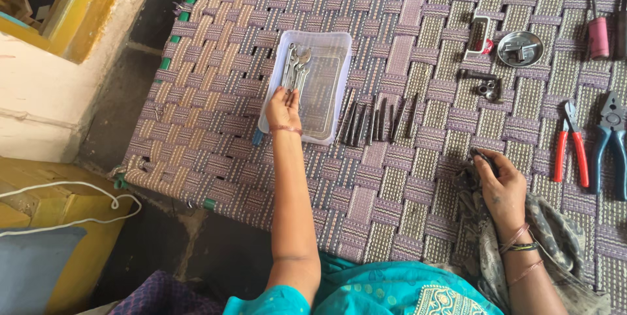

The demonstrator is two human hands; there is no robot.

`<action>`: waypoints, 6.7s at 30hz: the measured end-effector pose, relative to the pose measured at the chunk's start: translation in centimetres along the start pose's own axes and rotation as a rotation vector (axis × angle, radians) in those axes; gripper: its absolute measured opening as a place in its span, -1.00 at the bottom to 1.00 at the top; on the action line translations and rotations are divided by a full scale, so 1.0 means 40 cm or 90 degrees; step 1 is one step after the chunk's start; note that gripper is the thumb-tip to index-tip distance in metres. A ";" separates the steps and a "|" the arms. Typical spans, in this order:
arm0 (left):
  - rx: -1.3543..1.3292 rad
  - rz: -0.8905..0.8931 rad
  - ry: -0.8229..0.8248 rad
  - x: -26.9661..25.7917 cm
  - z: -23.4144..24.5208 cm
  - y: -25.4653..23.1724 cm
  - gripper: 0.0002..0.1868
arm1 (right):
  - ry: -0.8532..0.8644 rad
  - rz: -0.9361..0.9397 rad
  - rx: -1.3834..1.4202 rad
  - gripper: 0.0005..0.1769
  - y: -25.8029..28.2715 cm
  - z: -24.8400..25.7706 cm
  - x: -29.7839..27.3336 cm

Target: The person cleans a small metal part by hand using a cloth, then places the part down on the surface among other tools and hardware.

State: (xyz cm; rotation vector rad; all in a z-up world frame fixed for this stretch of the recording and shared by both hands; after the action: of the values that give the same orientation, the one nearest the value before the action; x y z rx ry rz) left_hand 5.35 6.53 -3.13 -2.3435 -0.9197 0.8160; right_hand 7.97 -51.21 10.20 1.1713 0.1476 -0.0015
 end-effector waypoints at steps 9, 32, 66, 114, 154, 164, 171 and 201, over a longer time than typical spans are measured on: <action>-0.126 -0.050 -0.074 -0.179 -0.060 -0.066 -0.54 | 0.009 0.012 0.044 -0.74 -0.008 -0.005 -0.001; 0.865 -0.552 0.657 -0.647 -0.929 0.706 -0.74 | -0.079 0.308 -0.317 -0.42 0.188 0.007 0.001; 0.606 -0.050 0.511 -0.568 -0.849 0.695 -0.73 | -0.145 0.257 -0.199 -0.50 0.105 0.058 0.029; 0.498 0.192 0.661 -0.681 -0.336 0.785 -0.69 | 0.025 0.039 0.330 -0.84 -0.042 0.004 0.046; 0.565 0.086 0.514 -0.817 -0.470 0.593 -0.69 | 0.014 0.078 0.327 -0.87 -0.024 0.039 0.023; 0.536 0.013 0.632 -0.863 -0.500 0.587 -0.72 | -0.012 -0.002 0.389 -0.77 -0.049 0.037 0.036; 0.545 -0.046 0.618 -0.826 -0.507 0.555 -0.78 | -0.016 0.156 0.216 -0.78 0.014 0.043 0.017; 0.414 0.118 0.597 -0.834 -0.472 0.629 -0.80 | -0.050 -0.042 0.480 -0.49 -0.071 0.029 0.030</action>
State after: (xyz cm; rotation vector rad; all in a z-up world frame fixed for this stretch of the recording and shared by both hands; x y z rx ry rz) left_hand 9.21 -38.23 6.08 -1.8730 -0.0151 -0.0124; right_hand 9.08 -53.29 7.89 1.9147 0.1187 -0.1736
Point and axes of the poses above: each hand's wrist, its own x-axis towards the middle knuckle, its own z-axis out of the back of the hand, y = z × x, the point moved 9 cm from there along x, towards the middle knuckle
